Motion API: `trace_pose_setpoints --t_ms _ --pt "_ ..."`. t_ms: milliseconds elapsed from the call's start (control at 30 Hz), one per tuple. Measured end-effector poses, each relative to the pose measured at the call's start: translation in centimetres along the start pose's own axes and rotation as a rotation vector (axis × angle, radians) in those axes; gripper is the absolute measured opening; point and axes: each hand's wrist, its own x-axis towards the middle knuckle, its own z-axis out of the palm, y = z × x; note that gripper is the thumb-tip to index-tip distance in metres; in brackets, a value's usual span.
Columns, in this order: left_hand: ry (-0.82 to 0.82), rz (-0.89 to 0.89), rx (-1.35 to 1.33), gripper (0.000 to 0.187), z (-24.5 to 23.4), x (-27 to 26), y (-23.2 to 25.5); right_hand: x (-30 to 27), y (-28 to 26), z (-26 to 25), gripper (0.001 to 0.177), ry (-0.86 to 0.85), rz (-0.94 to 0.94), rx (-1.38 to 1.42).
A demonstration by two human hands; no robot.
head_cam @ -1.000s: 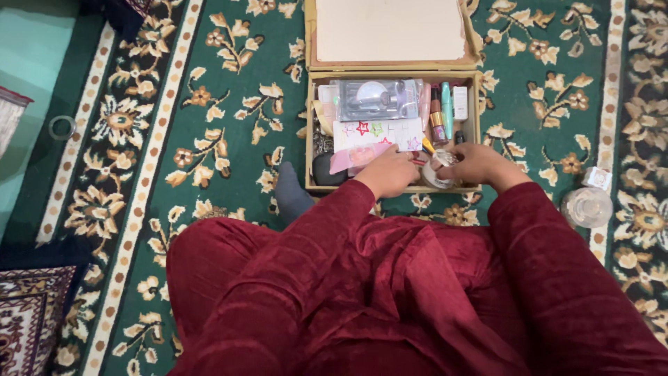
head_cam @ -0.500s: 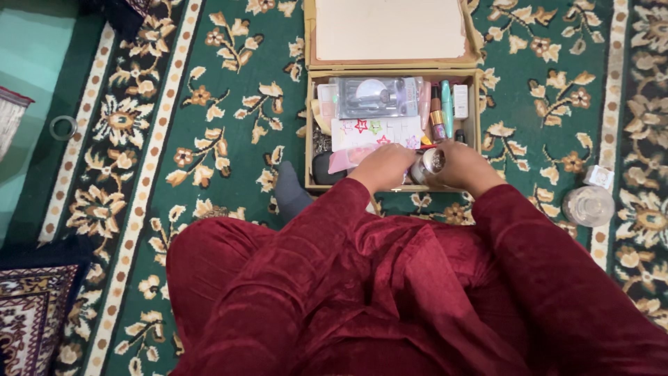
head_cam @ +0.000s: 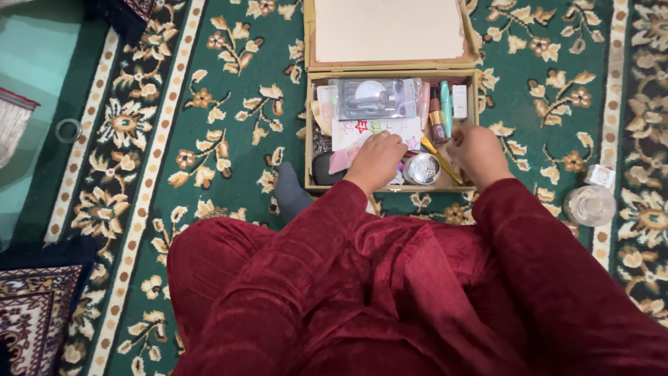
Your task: The person sits on a patterned green carpet and removes jewelry from a small round container, placing items on the carpet. They then pick up individual pieces and place them back into the container.
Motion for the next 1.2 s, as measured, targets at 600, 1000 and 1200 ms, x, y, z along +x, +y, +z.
trace_pose_setpoints --t_ms 600,1000,1200 --pt "-0.036 0.170 -0.197 0.050 -0.8 -0.9 1.8 1.5 -2.6 1.5 0.036 0.093 -0.045 -0.209" --pt "0.118 0.076 -0.218 0.043 -2.8 -4.1 2.7 0.4 0.9 -3.6 0.021 0.008 0.223 0.416" --pt "0.162 0.029 -0.084 0.035 -4.1 -6.3 4.7 -3.5 0.0 -6.5 0.019 0.003 0.158 0.608"
